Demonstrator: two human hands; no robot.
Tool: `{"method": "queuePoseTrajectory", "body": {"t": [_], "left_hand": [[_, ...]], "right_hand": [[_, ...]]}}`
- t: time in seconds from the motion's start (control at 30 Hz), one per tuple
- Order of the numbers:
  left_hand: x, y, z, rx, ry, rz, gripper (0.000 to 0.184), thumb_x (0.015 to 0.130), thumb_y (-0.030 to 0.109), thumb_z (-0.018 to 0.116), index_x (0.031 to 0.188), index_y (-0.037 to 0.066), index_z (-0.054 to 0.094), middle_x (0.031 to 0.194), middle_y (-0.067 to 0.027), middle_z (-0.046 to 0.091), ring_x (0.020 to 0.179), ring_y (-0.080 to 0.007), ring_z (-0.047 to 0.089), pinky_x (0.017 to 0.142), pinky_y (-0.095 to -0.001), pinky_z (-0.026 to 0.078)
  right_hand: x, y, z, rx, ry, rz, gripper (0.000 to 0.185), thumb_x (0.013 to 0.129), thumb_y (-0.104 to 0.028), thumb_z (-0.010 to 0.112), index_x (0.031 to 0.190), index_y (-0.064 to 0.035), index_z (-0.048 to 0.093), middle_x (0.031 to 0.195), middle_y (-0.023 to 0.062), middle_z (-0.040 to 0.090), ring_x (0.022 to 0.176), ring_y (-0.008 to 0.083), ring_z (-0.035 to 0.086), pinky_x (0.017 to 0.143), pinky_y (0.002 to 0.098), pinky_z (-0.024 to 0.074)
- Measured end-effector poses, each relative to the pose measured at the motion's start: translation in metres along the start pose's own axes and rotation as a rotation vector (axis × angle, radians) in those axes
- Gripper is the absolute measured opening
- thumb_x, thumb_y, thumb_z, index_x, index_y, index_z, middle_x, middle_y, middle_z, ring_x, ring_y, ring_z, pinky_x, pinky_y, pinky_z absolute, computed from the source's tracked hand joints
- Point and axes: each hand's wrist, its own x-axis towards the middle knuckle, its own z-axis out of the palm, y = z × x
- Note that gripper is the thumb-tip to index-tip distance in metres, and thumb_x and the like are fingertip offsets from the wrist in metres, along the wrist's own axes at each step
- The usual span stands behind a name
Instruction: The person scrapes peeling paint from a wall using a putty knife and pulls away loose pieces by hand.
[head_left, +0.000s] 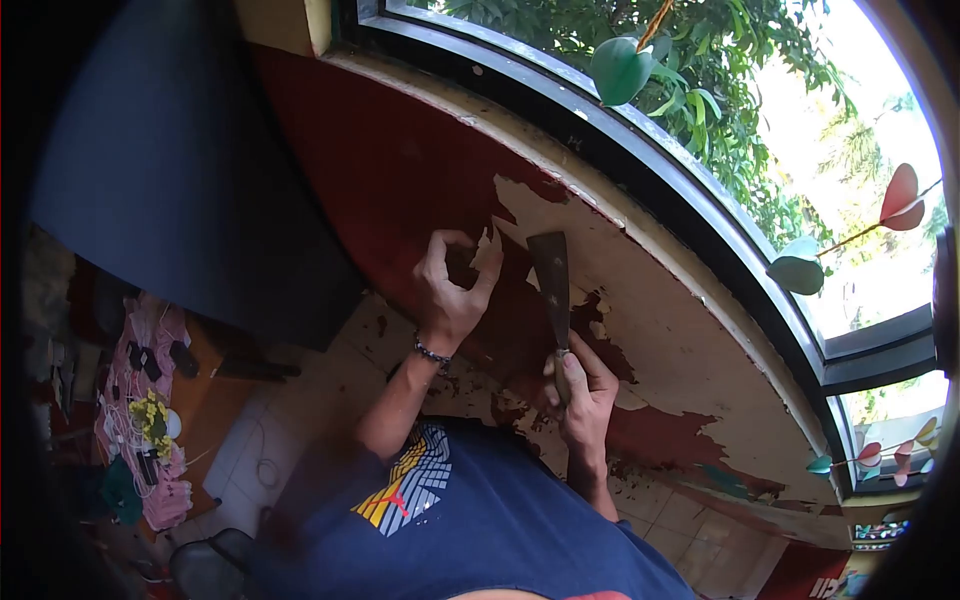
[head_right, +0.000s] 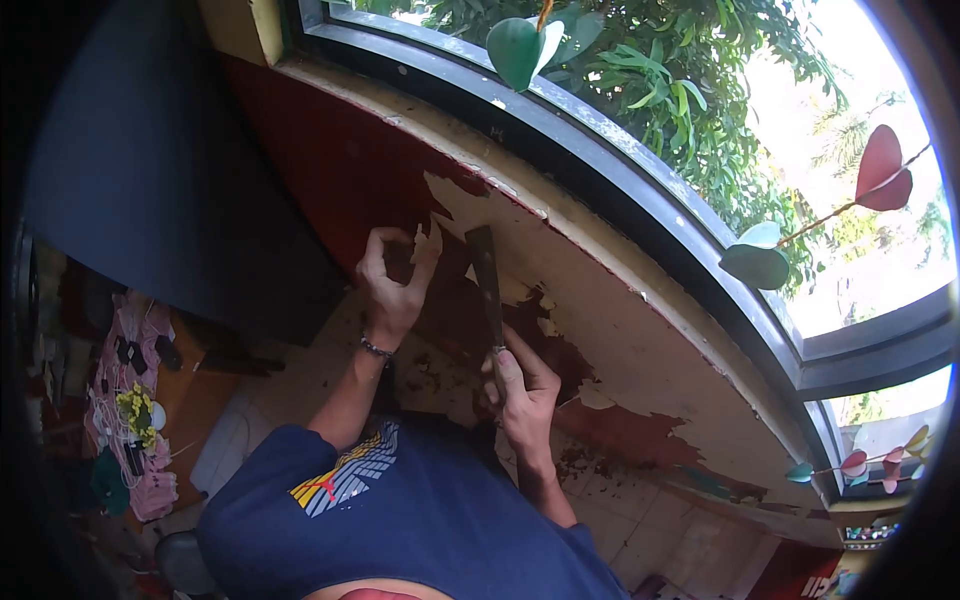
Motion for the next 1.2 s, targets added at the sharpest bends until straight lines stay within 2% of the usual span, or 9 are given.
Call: {"method": "queuePoseTrajectory", "body": {"t": [0.17, 0.23, 0.33, 0.37, 0.43, 0.63, 0.77, 1.07, 1.2], "left_hand": [[-0.027, 0.005, -0.004, -0.001, -0.13, -0.128, 0.024, 0.08, 0.02, 0.069, 0.074, 0.0, 0.056, 0.062, -0.0086, 0.057, 0.054, -0.018, 0.056, 0.051, -0.0309, 0.044], [-0.049, 0.01, -0.002, -0.204, -0.249, -0.309, 0.025, 0.082, 0.02, 0.066, 0.071, 0.0, 0.058, 0.062, -0.0053, 0.055, 0.056, -0.0142, 0.054, 0.053, -0.0293, 0.043], [-0.057, 0.027, 0.004, -0.69, -0.555, -0.602, 0.022, 0.093, 0.021, 0.052, 0.086, 0.001, 0.059, 0.072, -0.0009, 0.056, 0.061, -0.0085, 0.051, 0.06, -0.0246, 0.043], [-0.057, 0.03, 0.006, -0.692, -0.541, -0.611, 0.022, 0.093, 0.021, 0.052, 0.086, 0.001, 0.059, 0.072, -0.0009, 0.056, 0.061, -0.0085, 0.051, 0.06, -0.0246, 0.043], [-0.05, 0.03, 0.011, -0.821, -0.585, -0.862, 0.038, 0.098, 0.033, 0.041, 0.087, 0.002, 0.06, 0.077, -0.0035, 0.059, 0.067, -0.0106, 0.055, 0.062, -0.0249, 0.046], [-0.036, 0.024, 0.019, -1.073, -0.545, -0.962, 0.045, 0.097, 0.043, 0.039, 0.087, 0.004, 0.059, 0.077, -0.0061, 0.062, 0.071, -0.0119, 0.06, 0.066, -0.0262, 0.05], [-0.032, 0.034, 0.015, -1.036, -0.488, -1.017, 0.05, 0.097, 0.046, 0.037, 0.08, 0.004, 0.058, 0.072, -0.0076, 0.06, 0.068, -0.0156, 0.06, 0.066, -0.0285, 0.049], [-0.029, 0.034, 0.021, -1.215, -0.388, -1.149, 0.048, 0.097, 0.045, 0.037, 0.085, 0.003, 0.058, 0.076, -0.0092, 0.061, 0.073, -0.0206, 0.063, 0.072, -0.0347, 0.053], [-0.028, 0.027, 0.015, -1.255, -0.606, -1.116, 0.044, 0.096, 0.045, 0.041, 0.094, 0.003, 0.056, 0.084, -0.0101, 0.063, 0.075, -0.0202, 0.064, 0.069, -0.0331, 0.053]], "right_hand": [[0.009, 0.007, 0.015, -0.029, -0.004, -0.017, 0.037, 0.094, -0.016, 0.052, 0.129, -0.0033, 0.05, 0.078, 0.0018, 0.056, 0.05, 0.0045, 0.041, 0.041, 0.0184, 0.0307], [0.007, 0.009, 0.016, -0.007, 0.006, -0.019, 0.037, 0.095, -0.016, 0.05, 0.129, -0.0022, 0.05, 0.077, 0.0025, 0.056, 0.049, 0.0051, 0.041, 0.039, 0.0183, 0.0304], [0.0, 0.014, 0.014, 0.025, 0.008, -0.001, 0.037, 0.096, -0.016, 0.047, 0.13, -0.0024, 0.048, 0.079, 0.0034, 0.056, 0.047, 0.0061, 0.041, 0.038, 0.0179, 0.0298], [-0.004, 0.014, 0.018, 0.077, 0.019, 0.011, 0.038, 0.096, -0.016, 0.048, 0.131, -0.0029, 0.047, 0.08, 0.0031, 0.056, 0.05, 0.006, 0.042, 0.039, 0.0178, 0.0297], [-0.006, 0.019, 0.023, 0.199, -0.008, 0.047, 0.041, 0.096, -0.013, 0.046, 0.136, -0.0036, 0.04, 0.086, 0.0045, 0.054, 0.052, 0.0078, 0.042, 0.039, 0.0182, 0.0302], [-0.005, 0.009, 0.034, 0.438, -0.115, 0.147, 0.046, 0.097, -0.011, 0.038, 0.142, -0.0057, 0.03, 0.091, 0.0065, 0.049, 0.049, 0.0098, 0.043, 0.036, 0.0195, 0.0325], [-0.004, 0.009, 0.037, 0.334, -0.131, 0.129, 0.046, 0.097, -0.012, 0.039, 0.142, -0.006, 0.03, 0.091, 0.0072, 0.05, 0.048, 0.009, 0.042, 0.036, 0.0198, 0.0331], [0.007, -0.005, 0.027, 0.216, -0.12, 0.144, 0.042, 0.097, -0.014, 0.042, 0.137, -0.0046, 0.038, 0.087, 0.0057, 0.052, 0.048, 0.0068, 0.04, 0.037, 0.0184, 0.0303], [0.006, -0.002, 0.017, 0.149, -0.074, 0.153, 0.04, 0.096, -0.014, 0.041, 0.136, -0.0061, 0.042, 0.085, 0.0042, 0.053, 0.048, 0.0064, 0.04, 0.037, 0.0183, 0.0289]]}}
